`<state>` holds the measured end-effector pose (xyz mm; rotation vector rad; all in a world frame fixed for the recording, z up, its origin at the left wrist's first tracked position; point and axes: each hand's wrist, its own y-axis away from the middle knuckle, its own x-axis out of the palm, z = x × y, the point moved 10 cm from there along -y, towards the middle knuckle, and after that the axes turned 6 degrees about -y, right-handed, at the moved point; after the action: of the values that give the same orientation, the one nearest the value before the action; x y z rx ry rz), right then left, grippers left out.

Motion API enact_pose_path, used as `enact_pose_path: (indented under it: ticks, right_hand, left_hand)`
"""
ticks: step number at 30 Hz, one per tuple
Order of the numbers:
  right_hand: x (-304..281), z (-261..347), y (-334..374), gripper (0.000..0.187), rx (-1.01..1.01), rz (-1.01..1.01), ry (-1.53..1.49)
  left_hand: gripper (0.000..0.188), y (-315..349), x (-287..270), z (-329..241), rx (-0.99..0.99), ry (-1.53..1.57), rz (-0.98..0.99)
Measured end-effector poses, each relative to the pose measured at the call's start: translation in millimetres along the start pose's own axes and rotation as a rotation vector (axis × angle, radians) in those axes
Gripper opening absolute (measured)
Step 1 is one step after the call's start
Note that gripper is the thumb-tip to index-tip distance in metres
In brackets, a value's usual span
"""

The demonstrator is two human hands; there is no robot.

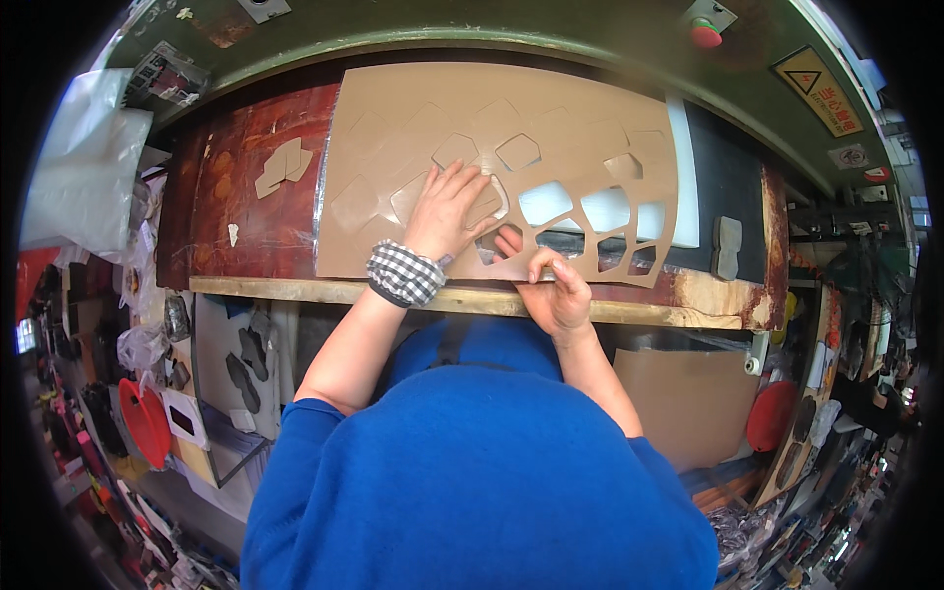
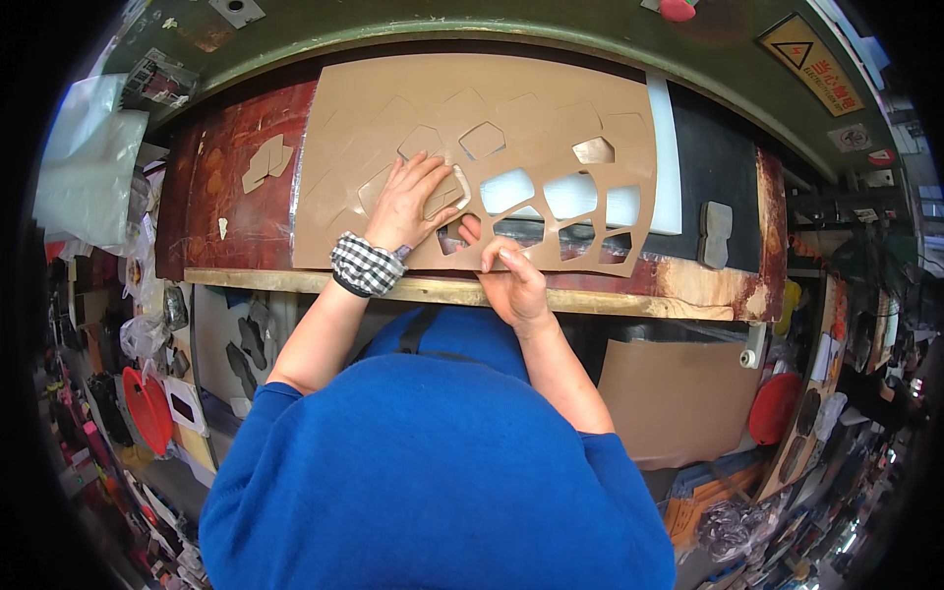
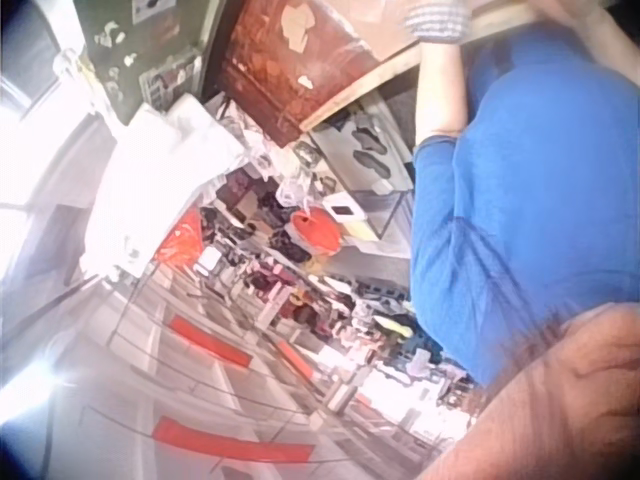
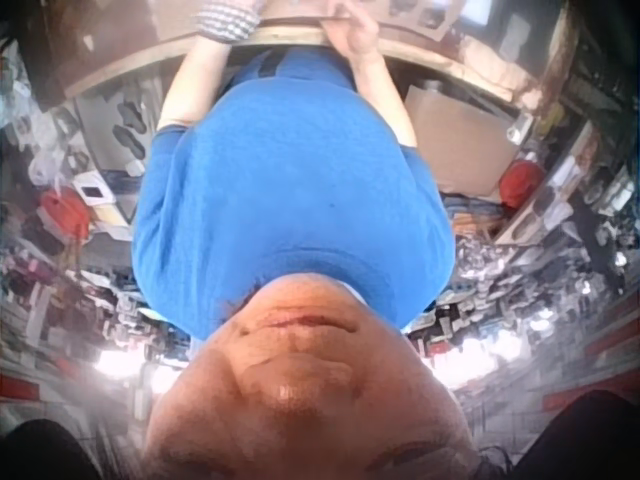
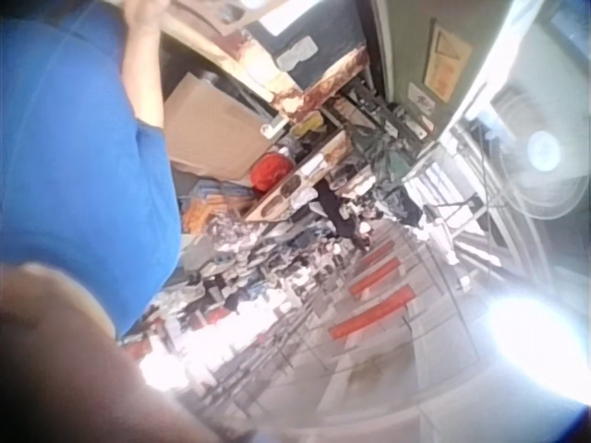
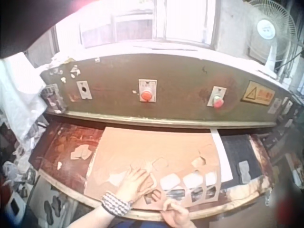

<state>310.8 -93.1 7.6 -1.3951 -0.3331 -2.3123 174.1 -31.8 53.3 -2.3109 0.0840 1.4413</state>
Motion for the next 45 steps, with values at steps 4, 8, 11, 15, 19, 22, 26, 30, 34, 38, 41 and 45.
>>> enact_pose_path:
  ticks: [4,8,11,15,19,22,26,30,34,38,41,45]
  right_hand:
    - [-10,1,8,0.027,0.005,-0.083,0.192]
    - [-41,-15,29,0.022,0.14,-0.432,0.237]
    - [-37,3,24,0.021,-0.06,-0.402,0.546]
    - [-47,8,15,0.025,-0.11,-0.404,0.641]
    - [-55,-5,10,0.029,-0.014,-0.371,0.418]
    - [-49,-9,8,0.03,0.014,-0.337,0.433]
    - [-36,-8,6,0.029,0.04,-0.336,0.391]
    - [-22,-9,22,0.042,0.072,-0.425,0.317]
    - [-2,-18,33,0.063,-0.037,-0.474,0.139]
    - [-13,-25,34,0.065,-0.087,-0.647,-0.159]
    - [-15,-31,23,0.048,-0.05,-0.656,-0.356]
    - [-13,-55,25,0.035,0.068,-0.713,-0.56]
  left_hand:
    - [0.066,9,10,-9,0.019,-0.095,0.081]
    - [0.072,9,10,-30,0.034,-0.3,0.115]
    - [0.07,3,11,-33,0.037,-0.337,0.183]
    - [0.052,3,-29,42,-0.366,0.408,0.032]
    - [0.048,34,-68,85,-0.547,0.693,-0.256]
    - [0.049,51,-62,42,-0.34,0.516,-0.161]
    - [0.052,70,-64,35,-0.332,0.397,-0.265]
    - [0.054,98,-115,78,-0.418,0.191,-0.519]
    - [0.054,113,-147,98,-0.438,0.118,-0.56]
    - [0.056,99,-114,36,-0.116,0.02,-0.414]
    - [0.057,90,-89,30,-0.165,0.077,-0.386]
    - [0.057,97,-91,47,-0.278,0.164,-0.429]
